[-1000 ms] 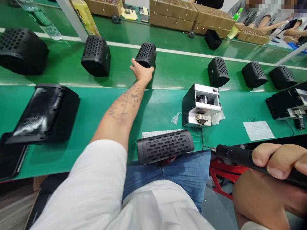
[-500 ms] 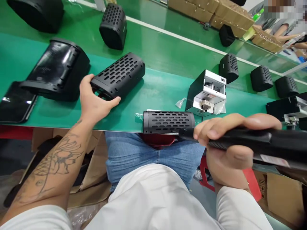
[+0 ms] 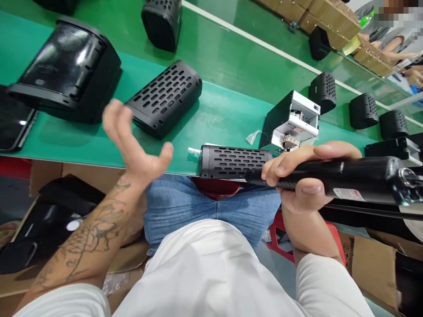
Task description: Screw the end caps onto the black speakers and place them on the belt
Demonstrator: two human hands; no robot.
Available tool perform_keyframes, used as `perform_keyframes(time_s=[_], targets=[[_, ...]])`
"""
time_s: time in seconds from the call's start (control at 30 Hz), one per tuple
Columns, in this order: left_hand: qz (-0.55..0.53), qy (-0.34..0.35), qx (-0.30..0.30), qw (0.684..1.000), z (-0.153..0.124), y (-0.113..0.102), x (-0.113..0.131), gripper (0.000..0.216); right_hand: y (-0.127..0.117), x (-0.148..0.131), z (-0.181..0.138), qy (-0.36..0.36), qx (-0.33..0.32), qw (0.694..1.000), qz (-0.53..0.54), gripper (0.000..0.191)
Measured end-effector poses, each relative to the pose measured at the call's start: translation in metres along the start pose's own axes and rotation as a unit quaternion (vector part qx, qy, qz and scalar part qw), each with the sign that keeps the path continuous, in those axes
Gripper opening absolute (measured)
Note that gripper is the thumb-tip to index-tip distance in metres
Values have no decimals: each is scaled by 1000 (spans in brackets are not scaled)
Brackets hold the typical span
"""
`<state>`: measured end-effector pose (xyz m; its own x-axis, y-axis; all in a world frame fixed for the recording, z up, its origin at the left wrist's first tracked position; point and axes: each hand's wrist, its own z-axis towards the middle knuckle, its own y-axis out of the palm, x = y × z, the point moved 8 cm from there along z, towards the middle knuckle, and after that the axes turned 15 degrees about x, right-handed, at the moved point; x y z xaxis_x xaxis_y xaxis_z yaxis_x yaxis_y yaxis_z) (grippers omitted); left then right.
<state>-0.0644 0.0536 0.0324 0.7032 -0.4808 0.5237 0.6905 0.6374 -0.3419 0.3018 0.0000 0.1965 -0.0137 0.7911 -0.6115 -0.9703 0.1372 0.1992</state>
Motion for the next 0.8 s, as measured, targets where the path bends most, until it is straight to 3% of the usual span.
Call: perform_keyframes(time_s=[0.07, 0.13, 0.2, 0.3, 0.5, 0.63, 0.8], targets=[[-75, 54, -69, 993, -23, 17, 37, 139, 3, -1, 0, 3, -15, 1000, 10, 44], [-153, 58, -181, 970, -44, 44, 65, 145, 6, -1, -1, 9, -33, 999, 21, 45], [-211, 50, -242, 946, -54, 63, 82, 141, 9, -1, -2, 15, -51, 998, 37, 44], [-249, 56, -249, 935, -50, 74, 90, 130, 9, 3, -3, 27, -57, 997, 46, 45], [-234, 52, -244, 940, -46, 76, 84, 125, 16, 12, -2, 9, -100, 994, 53, 50], [-225, 32, -252, 941, -49, 79, 82, 122, 12, 15, -1, 15, -87, 995, 41, 47], [-236, 55, -241, 940, -47, 76, 85, 119, 7, 25, -5, 49, -78, 996, 19, 44]])
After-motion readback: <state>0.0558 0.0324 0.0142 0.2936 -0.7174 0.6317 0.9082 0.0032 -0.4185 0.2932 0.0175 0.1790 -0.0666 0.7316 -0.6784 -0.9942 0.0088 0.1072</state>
